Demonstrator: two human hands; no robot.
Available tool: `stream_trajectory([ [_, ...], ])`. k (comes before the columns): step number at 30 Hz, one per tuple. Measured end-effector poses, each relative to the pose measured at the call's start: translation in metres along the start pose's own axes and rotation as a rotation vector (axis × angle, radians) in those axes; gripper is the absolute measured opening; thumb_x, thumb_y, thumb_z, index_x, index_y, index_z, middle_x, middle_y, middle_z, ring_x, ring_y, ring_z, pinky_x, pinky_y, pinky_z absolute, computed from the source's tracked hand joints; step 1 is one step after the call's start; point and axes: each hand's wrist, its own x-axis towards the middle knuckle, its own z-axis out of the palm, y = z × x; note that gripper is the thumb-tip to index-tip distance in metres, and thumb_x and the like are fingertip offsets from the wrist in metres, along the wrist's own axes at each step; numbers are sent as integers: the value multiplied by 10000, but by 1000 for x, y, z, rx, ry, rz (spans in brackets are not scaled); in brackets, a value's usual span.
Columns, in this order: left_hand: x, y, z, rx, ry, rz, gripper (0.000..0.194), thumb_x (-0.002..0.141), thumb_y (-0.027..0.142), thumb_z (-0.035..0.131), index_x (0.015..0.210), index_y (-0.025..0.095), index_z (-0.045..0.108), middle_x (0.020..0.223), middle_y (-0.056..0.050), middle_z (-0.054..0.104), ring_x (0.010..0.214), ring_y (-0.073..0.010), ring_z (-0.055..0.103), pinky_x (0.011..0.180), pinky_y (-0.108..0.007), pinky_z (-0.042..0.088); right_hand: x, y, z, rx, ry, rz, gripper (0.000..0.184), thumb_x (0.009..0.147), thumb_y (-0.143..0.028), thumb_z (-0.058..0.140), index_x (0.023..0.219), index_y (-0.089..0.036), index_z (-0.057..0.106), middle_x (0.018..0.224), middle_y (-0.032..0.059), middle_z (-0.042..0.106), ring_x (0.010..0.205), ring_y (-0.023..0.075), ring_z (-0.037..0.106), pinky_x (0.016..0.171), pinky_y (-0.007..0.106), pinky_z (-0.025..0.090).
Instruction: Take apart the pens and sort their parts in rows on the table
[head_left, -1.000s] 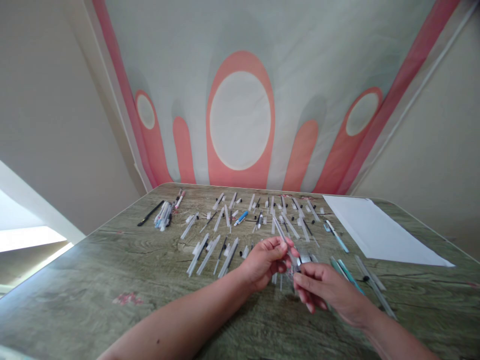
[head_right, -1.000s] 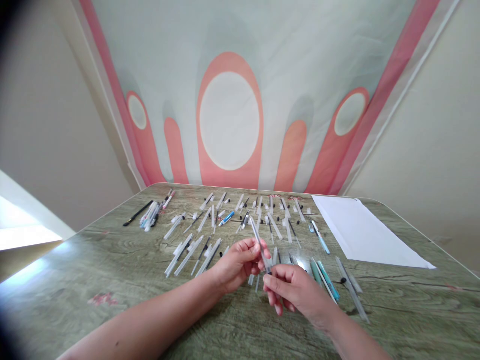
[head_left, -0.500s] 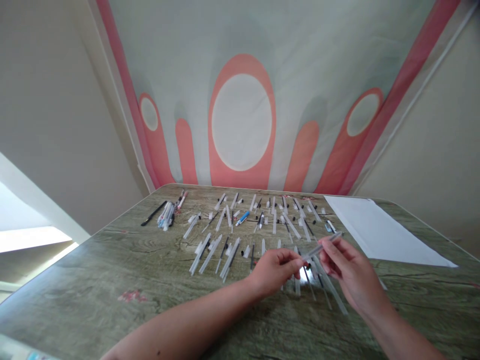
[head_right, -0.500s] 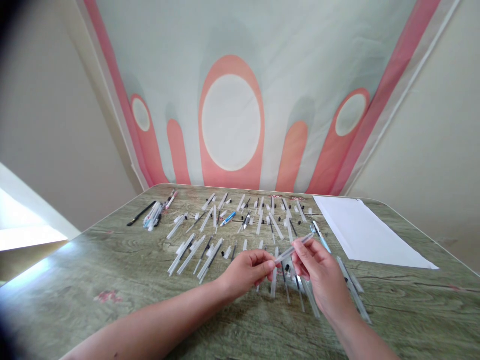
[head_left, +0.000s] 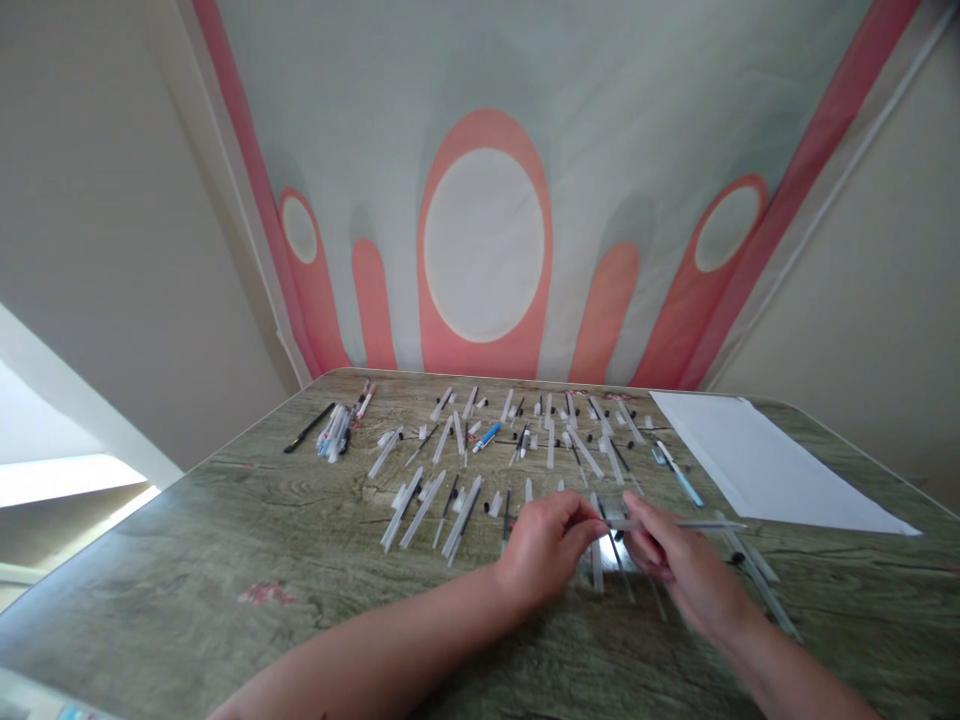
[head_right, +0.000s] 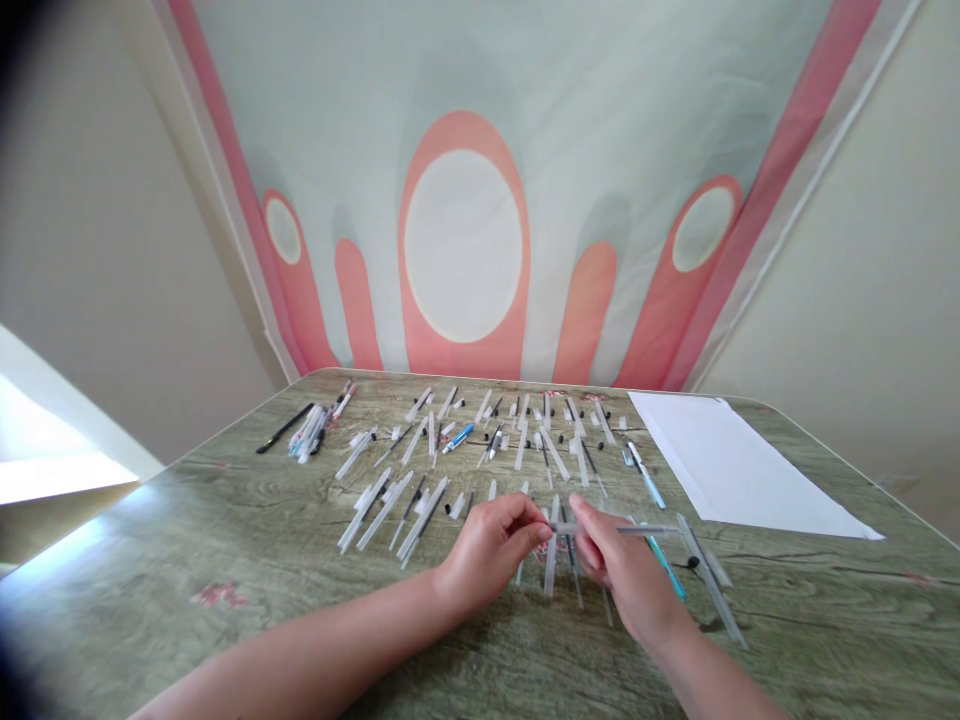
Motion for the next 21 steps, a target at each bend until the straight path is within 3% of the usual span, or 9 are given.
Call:
stream_trajectory([
  [5, -5, 7, -5, 302, 9, 167, 191, 911, 305, 391, 866, 182, 528, 776, -16, 580, 697, -116, 512, 641, -212, 367, 0, 6, 6, 428, -127, 175, 527, 883, -439, 438, 439, -199, 290, 409, -88, 189, 381, 66, 142, 396, 238, 122],
  [11, -5, 7, -7, 422, 34, 252, 201, 932, 278, 317, 867, 178, 479, 769, -21, 551, 669, -115, 474, 617, -221, 339, -5, 6, 16, 723, -172, 285, 516, 875, -404, 453, 433, -197, 287, 410, -98, 150, 356, 56, 108, 360, 213, 95],
  [16, -7, 10, -7, 363, 18, 252, 226, 932, 281, 306, 784, 179, 442, 718, -6, 498, 646, -109, 435, 608, -223, 319, -12, 0, 26, 734, -128, 258, 519, 873, -403, 456, 422, -200, 297, 401, -91, 167, 354, 64, 126, 359, 225, 116],
  [21, -8, 13, 2, 62, 27, 61, 287, 938, 343, 287, 717, 183, 375, 653, 31, 403, 604, -87, 371, 581, -202, 301, -16, 2, 30, 459, 54, 51, 506, 880, -435, 430, 443, -212, 302, 411, -77, 234, 379, 84, 198, 387, 242, 190],
])
